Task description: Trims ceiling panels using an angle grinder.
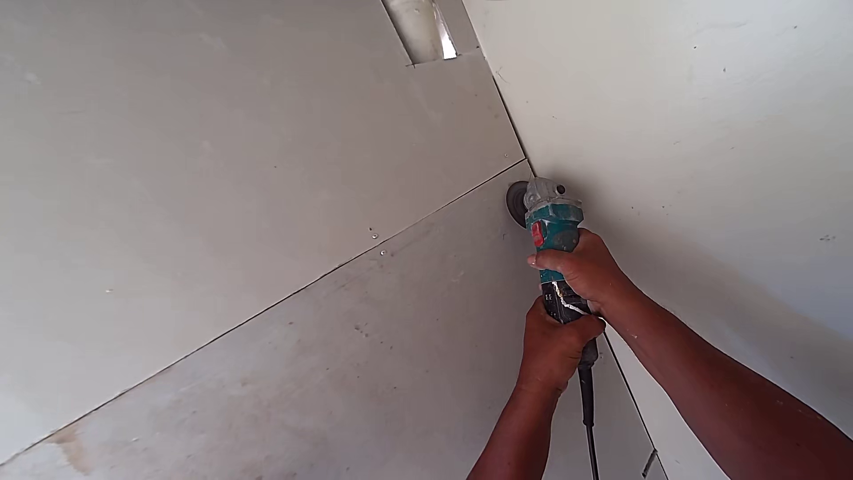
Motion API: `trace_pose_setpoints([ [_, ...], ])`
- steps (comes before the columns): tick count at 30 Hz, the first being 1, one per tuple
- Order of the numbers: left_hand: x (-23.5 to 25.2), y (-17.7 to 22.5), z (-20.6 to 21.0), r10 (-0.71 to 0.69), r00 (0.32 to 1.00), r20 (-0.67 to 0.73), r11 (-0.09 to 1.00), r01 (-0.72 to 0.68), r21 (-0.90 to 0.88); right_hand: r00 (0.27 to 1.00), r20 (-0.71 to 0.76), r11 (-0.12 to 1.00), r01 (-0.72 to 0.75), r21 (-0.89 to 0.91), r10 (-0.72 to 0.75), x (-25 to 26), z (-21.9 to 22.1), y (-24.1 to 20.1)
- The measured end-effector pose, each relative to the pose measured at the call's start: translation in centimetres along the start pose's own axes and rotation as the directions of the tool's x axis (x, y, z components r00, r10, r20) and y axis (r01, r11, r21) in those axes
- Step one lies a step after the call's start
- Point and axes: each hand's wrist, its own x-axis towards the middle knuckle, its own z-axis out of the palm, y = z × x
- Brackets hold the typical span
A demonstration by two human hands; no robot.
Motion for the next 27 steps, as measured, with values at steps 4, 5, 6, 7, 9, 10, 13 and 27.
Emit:
trace_pose_setpoints([
  [4, -0.1, 0.4, 0.2, -0.009, 1.0, -0.005, 1.0, 0.009, -0.013, 1.0, 0.004, 1.0, 0.009, -0.015, -0.009, 0.0, 0.0, -0.4],
  [5, -0.3, 0.3, 0.2, -0.018, 1.0, -0.004, 1.0, 0.018, -0.011, 1.0, 0.003, 1.0, 0.006, -0.027, -0.006, -0.2, -0.1, -0.3],
  [6, -0.4, 0.2, 0.3, -0.024, 1.0, -0.002, 1.0, 0.024, -0.009, 1.0, 0.0, 0.999, 0.001, -0.034, -0.001, -0.3, -0.2, -0.2],
  [7, -0.4, 0.2, 0.3, -0.026, 1.0, -0.001, 1.0, 0.026, -0.01, 1.0, -0.004, 1.0, -0.005, -0.03, 0.004, -0.3, -0.2, -0.1],
  [9, -0.2, 0.3, 0.5, -0.023, 1.0, 0.0, 1.0, 0.023, -0.014, 1.0, -0.002, 1.0, -0.011, -0.01, 0.011, 0.0, -0.4, -0.2],
  [10, 0.0, 0.5, 0.7, -0.021, 1.0, -0.002, 1.0, 0.021, -0.016, 1.0, 0.002, 1.0, -0.01, -0.006, 0.01, 0.1, -0.4, -0.4],
  [13, -0.1, 0.7, 0.8, -0.027, 1.0, -0.009, 1.0, 0.026, -0.015, 1.0, 0.013, 1.0, -0.003, -0.013, 0.004, 0.1, -0.5, -0.7],
  [27, -0.7, 0.6, 1.1, -0.053, 0.999, -0.012, 0.998, 0.053, -0.016, 0.999, 0.019, 0.999, -0.03, -0.027, 0.031, -0.3, -0.7, -0.5],
])
